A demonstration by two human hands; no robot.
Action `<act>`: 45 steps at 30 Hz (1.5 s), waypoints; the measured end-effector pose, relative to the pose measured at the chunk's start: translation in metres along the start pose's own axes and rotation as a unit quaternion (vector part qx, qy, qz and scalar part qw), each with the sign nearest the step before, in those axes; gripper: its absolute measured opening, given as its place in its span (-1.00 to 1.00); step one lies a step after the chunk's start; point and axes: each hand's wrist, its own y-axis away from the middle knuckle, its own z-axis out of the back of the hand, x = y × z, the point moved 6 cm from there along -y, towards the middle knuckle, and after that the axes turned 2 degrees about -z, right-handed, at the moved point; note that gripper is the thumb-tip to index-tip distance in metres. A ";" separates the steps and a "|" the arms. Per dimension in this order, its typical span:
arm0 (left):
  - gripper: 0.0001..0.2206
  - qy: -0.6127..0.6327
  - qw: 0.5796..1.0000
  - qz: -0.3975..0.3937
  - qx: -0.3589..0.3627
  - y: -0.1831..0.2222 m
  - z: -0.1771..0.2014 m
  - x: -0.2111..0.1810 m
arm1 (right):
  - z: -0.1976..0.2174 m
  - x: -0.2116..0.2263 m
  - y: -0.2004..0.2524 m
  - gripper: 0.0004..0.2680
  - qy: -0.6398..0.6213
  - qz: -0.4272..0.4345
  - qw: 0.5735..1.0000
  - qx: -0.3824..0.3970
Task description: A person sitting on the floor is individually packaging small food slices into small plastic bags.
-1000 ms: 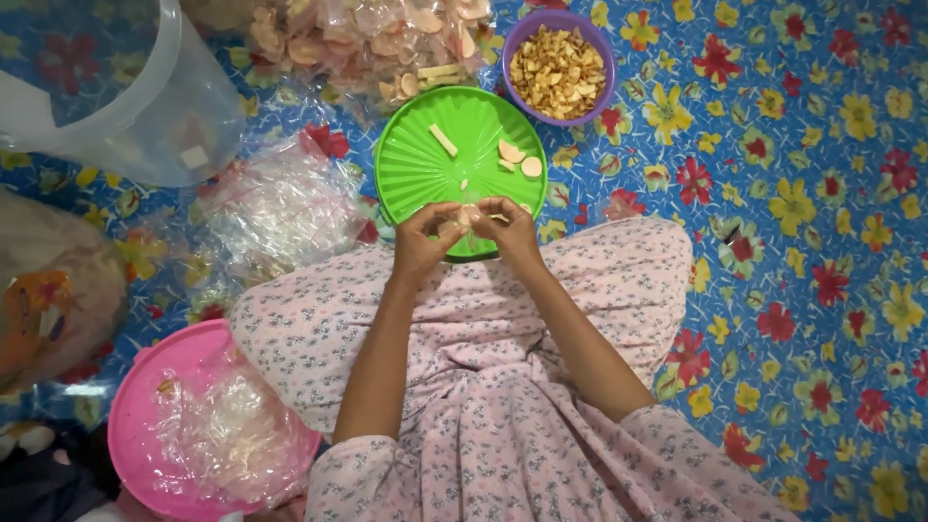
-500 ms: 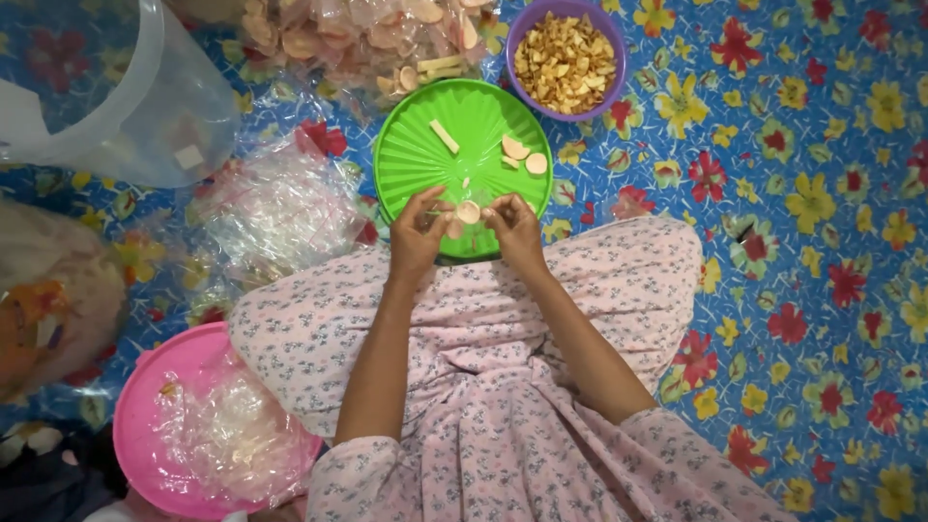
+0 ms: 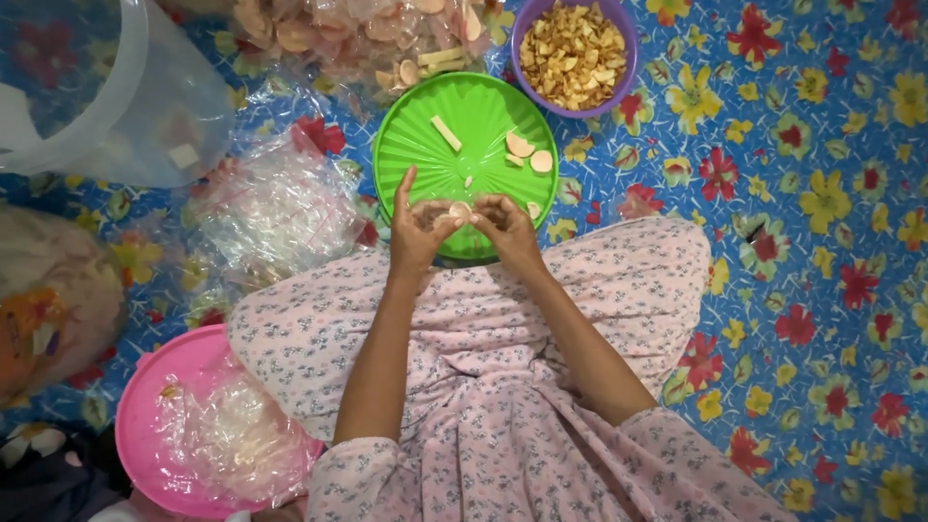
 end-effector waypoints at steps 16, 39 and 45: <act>-0.55 -0.034 0.997 0.051 -0.049 -0.003 -0.001 -0.005 | -0.001 -0.004 -0.014 -0.82 0.003 0.013 1.000 -0.019; -0.65 -0.004 0.970 -0.054 -0.237 0.003 0.046 -0.020 | -0.013 0.003 0.001 -0.89 -0.025 -0.009 1.000 0.011; -0.65 0.015 0.966 -0.071 -0.250 0.009 0.048 -0.027 | -0.022 0.014 0.004 -0.92 0.019 0.004 1.000 0.017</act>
